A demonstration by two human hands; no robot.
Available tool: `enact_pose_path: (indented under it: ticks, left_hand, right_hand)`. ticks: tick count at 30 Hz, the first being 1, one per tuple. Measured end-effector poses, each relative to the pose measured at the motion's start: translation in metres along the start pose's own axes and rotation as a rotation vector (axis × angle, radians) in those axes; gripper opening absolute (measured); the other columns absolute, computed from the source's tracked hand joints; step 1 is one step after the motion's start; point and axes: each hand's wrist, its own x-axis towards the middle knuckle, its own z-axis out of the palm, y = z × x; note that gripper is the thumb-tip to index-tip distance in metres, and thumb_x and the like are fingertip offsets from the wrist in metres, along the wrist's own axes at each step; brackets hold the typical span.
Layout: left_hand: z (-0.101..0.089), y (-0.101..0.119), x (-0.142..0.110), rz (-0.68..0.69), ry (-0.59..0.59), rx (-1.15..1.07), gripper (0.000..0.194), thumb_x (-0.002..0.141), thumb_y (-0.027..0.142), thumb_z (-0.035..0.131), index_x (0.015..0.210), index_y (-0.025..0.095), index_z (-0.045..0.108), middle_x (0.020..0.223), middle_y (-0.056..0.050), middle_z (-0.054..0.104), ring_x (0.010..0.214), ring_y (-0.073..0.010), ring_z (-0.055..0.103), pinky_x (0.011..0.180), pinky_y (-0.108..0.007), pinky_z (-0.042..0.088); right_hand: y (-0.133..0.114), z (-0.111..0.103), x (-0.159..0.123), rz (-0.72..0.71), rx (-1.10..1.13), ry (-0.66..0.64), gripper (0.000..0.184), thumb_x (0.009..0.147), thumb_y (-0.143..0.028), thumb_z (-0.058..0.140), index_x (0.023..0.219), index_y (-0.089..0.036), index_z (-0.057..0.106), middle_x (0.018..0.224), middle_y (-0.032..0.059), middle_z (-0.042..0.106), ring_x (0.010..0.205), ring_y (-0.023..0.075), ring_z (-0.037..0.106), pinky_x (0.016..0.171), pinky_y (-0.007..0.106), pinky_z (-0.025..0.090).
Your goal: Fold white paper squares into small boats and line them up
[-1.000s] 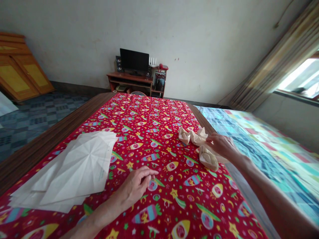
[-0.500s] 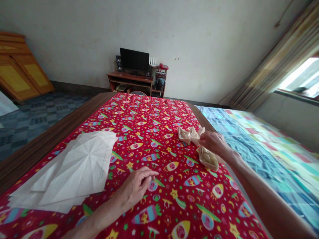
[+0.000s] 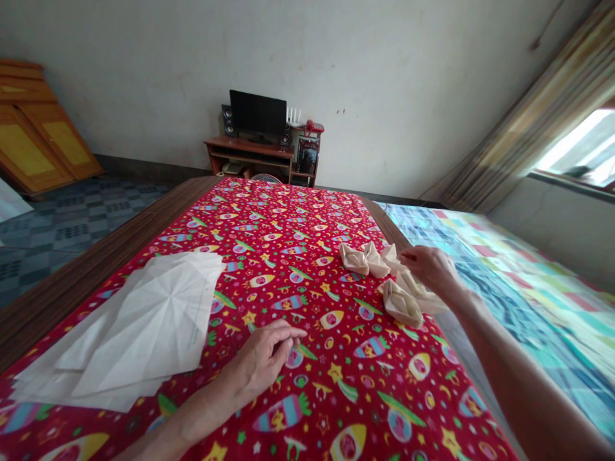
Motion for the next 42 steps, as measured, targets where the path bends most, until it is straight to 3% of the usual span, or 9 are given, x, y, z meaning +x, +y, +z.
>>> enact_pose_path:
  ticks: [3, 8, 13, 16, 20, 24, 29, 34, 42]
  left_hand:
    - [0.008, 0.016, 0.027, 0.122, 0.040, 0.051, 0.031, 0.092, 0.024, 0.037, 0.109, 0.017, 0.062, 0.100, -0.008, 0.062, 0.090, -0.0157, 0.059, 0.080, -0.027, 0.049]
    - [0.042, 0.043, 0.114, 0.332, 0.233, 0.268, 0.033, 0.088, 0.028, 0.052, 0.119, 0.016, 0.049, 0.112, -0.009, 0.052, 0.109, -0.0215, 0.049, 0.098, -0.037, 0.042]
    - [0.082, 0.047, 0.172, 0.251, 0.379, 0.351, 0.033, 0.078, 0.034, 0.067, 0.097, 0.017, 0.045, 0.103, -0.009, 0.049, 0.105, -0.0254, 0.046, 0.090, -0.045, 0.043]
    - [0.096, 0.045, 0.181, 0.165, 0.383, 0.386, 0.038, 0.076, 0.041, 0.068, 0.095, 0.017, 0.044, 0.106, -0.010, 0.048, 0.107, -0.0273, 0.045, 0.087, -0.046, 0.044]
    - [0.099, 0.045, 0.185, 0.095, 0.362, 0.467, 0.028, 0.081, 0.035, 0.064, 0.094, 0.016, 0.047, 0.109, -0.011, 0.049, 0.109, -0.0282, 0.045, 0.087, -0.044, 0.043]
    - [0.093, 0.039, 0.190, 0.142, 0.300, 0.549, 0.009, 0.087, 0.023, 0.053, 0.093, 0.015, 0.054, 0.101, -0.011, 0.056, 0.101, -0.0259, 0.050, 0.083, -0.040, 0.043]
    - [0.083, 0.028, 0.190, 0.187, 0.281, 0.577, 0.021, 0.093, 0.021, 0.040, 0.085, 0.014, 0.059, 0.092, -0.011, 0.060, 0.093, -0.0246, 0.052, 0.079, -0.039, 0.043]
    - [0.081, 0.026, 0.189, 0.240, 0.260, 0.558, 0.016, 0.092, 0.022, 0.044, 0.085, 0.016, 0.057, 0.091, -0.008, 0.059, 0.093, -0.0221, 0.053, 0.081, -0.037, 0.044]
    - [0.078, 0.026, 0.183, 0.277, 0.284, 0.477, 0.012, 0.090, 0.028, 0.050, 0.097, 0.018, 0.050, 0.102, -0.006, 0.053, 0.102, -0.0207, 0.051, 0.090, -0.036, 0.045]
  right_hand:
    - [0.013, -0.001, 0.001, 0.046, 0.066, -0.066, 0.031, 0.085, -0.038, 0.047, 0.087, -0.021, 0.072, 0.074, 0.0066, 0.069, 0.065, 0.0187, 0.061, 0.050, 0.025, 0.030]
    - [0.011, 0.005, -0.002, 0.007, 0.072, -0.099, 0.034, 0.087, -0.041, 0.046, 0.088, -0.018, 0.072, 0.081, 0.0090, 0.069, 0.074, 0.0195, 0.062, 0.056, 0.025, 0.035]
    - [0.004, 0.014, -0.001, 0.005, 0.017, -0.080, 0.030, 0.085, -0.037, 0.051, 0.092, -0.017, 0.072, 0.094, 0.0111, 0.067, 0.085, 0.0207, 0.061, 0.062, 0.025, 0.038]
    - [0.004, 0.018, 0.001, 0.012, -0.002, -0.075, 0.031, 0.083, -0.041, 0.051, 0.092, -0.020, 0.072, 0.094, 0.0097, 0.066, 0.086, 0.0204, 0.060, 0.062, 0.025, 0.038]
    - [0.002, 0.022, 0.006, 0.015, -0.019, -0.092, 0.030, 0.083, -0.038, 0.050, 0.091, -0.019, 0.072, 0.091, 0.0087, 0.068, 0.082, 0.0194, 0.062, 0.058, 0.024, 0.037]
    - [-0.003, 0.023, 0.010, -0.001, -0.044, -0.108, 0.028, 0.084, -0.029, 0.048, 0.086, -0.016, 0.072, 0.085, 0.0113, 0.069, 0.077, 0.0198, 0.063, 0.058, 0.024, 0.038]
    - [-0.005, 0.019, 0.009, -0.074, -0.092, -0.127, 0.025, 0.084, -0.024, 0.048, 0.082, -0.013, 0.071, 0.090, 0.0159, 0.069, 0.084, 0.0242, 0.062, 0.063, 0.028, 0.041]
    - [-0.005, 0.015, 0.007, -0.114, -0.114, -0.143, 0.024, 0.084, -0.018, 0.047, 0.082, -0.014, 0.070, 0.091, 0.0151, 0.068, 0.085, 0.0246, 0.062, 0.062, 0.029, 0.039]
    - [0.001, 0.008, 0.005, -0.038, -0.095, -0.100, 0.031, 0.083, -0.015, 0.039, 0.076, -0.015, 0.069, 0.082, 0.0120, 0.068, 0.073, 0.0197, 0.063, 0.053, 0.026, 0.031]
